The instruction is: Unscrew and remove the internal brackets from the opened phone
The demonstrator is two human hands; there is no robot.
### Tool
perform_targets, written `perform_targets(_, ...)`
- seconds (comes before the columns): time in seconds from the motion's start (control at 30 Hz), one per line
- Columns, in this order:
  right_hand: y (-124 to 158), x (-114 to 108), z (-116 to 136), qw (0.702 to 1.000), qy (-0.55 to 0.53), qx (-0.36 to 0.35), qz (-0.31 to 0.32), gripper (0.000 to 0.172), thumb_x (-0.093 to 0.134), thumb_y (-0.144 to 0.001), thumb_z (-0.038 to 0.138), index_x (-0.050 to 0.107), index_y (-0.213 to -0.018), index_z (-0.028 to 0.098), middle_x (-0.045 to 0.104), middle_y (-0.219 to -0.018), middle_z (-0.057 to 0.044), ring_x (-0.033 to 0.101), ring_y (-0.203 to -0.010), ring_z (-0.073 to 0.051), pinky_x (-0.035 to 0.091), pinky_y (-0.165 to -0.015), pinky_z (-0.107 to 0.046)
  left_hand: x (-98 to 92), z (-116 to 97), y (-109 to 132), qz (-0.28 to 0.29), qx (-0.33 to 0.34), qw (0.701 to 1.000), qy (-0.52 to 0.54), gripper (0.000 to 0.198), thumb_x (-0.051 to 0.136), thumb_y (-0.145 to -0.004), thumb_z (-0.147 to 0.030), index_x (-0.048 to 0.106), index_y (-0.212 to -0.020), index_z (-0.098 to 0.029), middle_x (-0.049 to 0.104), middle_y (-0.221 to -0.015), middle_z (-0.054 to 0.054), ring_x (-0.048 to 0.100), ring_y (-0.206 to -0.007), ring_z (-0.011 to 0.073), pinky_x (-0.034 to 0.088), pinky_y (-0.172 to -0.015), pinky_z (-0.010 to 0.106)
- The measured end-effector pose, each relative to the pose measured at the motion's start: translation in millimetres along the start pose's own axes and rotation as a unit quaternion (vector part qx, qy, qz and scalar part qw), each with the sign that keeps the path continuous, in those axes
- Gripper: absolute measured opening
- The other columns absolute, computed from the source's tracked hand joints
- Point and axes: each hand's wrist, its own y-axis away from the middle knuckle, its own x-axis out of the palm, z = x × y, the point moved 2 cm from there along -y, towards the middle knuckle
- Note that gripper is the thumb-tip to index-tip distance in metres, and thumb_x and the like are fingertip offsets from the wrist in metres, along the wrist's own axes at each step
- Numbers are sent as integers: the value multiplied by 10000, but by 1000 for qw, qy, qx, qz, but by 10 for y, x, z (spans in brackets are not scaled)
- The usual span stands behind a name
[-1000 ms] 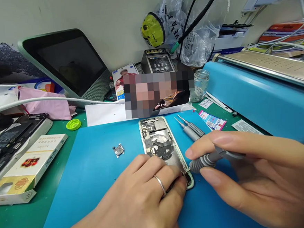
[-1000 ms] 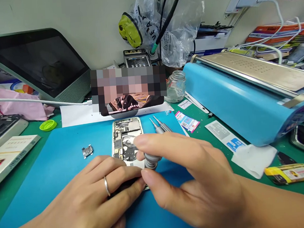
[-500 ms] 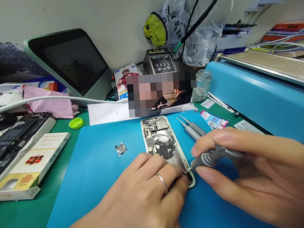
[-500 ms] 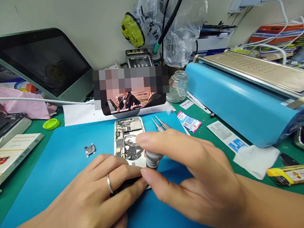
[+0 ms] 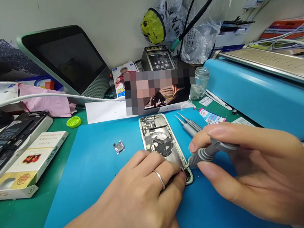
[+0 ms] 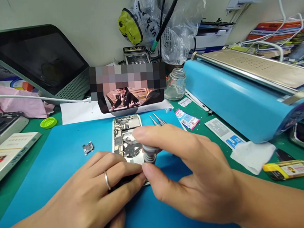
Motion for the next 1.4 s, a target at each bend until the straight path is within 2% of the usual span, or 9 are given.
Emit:
perform_targets(0.13,-82,-20,31,999,26,-38,27,754,794,-875,29,623,-1545,331,877,-1223,-44,871,-925,-228,751,-869,-321,0,3,-5,12,3,1000,8,254,537,-1024,-76,768,-1129,-98,771,-1047,93,692,-936,223,569,-781,392)
perform_targets(0.23,-33,-58,34,999,23,-31,28,705,773,-877,14,655,-1511,299,864,-1269,-52,867,-1006,-223,723,-967,-295,-23,-8,-9,6,4,1000,5,247,534,-1038,-93,768,-1118,-98,775,-1058,92,693,-937,227,557,-757,395)
perform_targets(0.37,56,-82,13,1000,9,17,23,705,769,-898,33,653,-1520,343,869,-1242,-9,869,-1017,-234,701,-1069,-353,-41,-17,-12,8,-2,1000,5,256,546,-1022,-76,763,-1158,-92,782,-1084,92,697,-970,237,555,-762,403)
perform_targets(0.57,-39,-49,36,1000,0,-21,24,694,837,-860,56,701,-1481,335,875,-1207,-20,868,-928,-243,745,-940,-347,18,12,9,-24,22,999,0,257,545,-1015,-88,743,-1179,-104,770,-1050,89,678,-920,215,541,-725,387)
perform_targets(0.77,-29,-103,12,999,12,-28,19,701,759,-902,25,666,-1528,326,863,-1238,-19,850,-1079,-231,694,-1055,-320,28,21,-5,1,4,1000,0,282,560,-992,-50,748,-1195,-103,789,-1103,91,684,-934,211,552,-751,387)
perform_targets(1.0,-24,-6,16,999,17,-21,17,649,751,-908,56,688,-1492,332,855,-1221,-34,836,-982,-266,738,-916,-404,29,2,-1,-7,9,1000,12,298,580,-970,-45,761,-1203,-89,784,-1099,92,665,-908,222,523,-720,400)
perform_targets(1.1,-22,-16,29,1000,17,-13,6,649,751,-904,67,692,-1486,347,849,-1214,-35,827,-996,-284,735,-923,-437,62,13,16,-9,10,1000,11,281,578,-974,-44,767,-1176,-93,787,-1087,91,665,-897,215,522,-714,394)
perform_targets(1.23,-11,-43,25,999,28,-36,17,674,738,-902,48,646,-1526,285,850,-1206,-45,825,-962,-262,725,-918,-396,79,36,24,-44,21,999,5,278,550,-986,-58,766,-1157,-103,782,-1069,96,656,-874,213,505,-690,389)
perform_targets(1.4,-19,-32,46,998,44,-47,20,702,705,-893,5,624,-1542,260,858,-1151,-48,810,-903,-250,712,-782,-367,34,19,-13,-18,17,1000,1,326,591,-919,-42,780,-1179,-96,791,-1072,95,661,-851,214,512,-673,384)
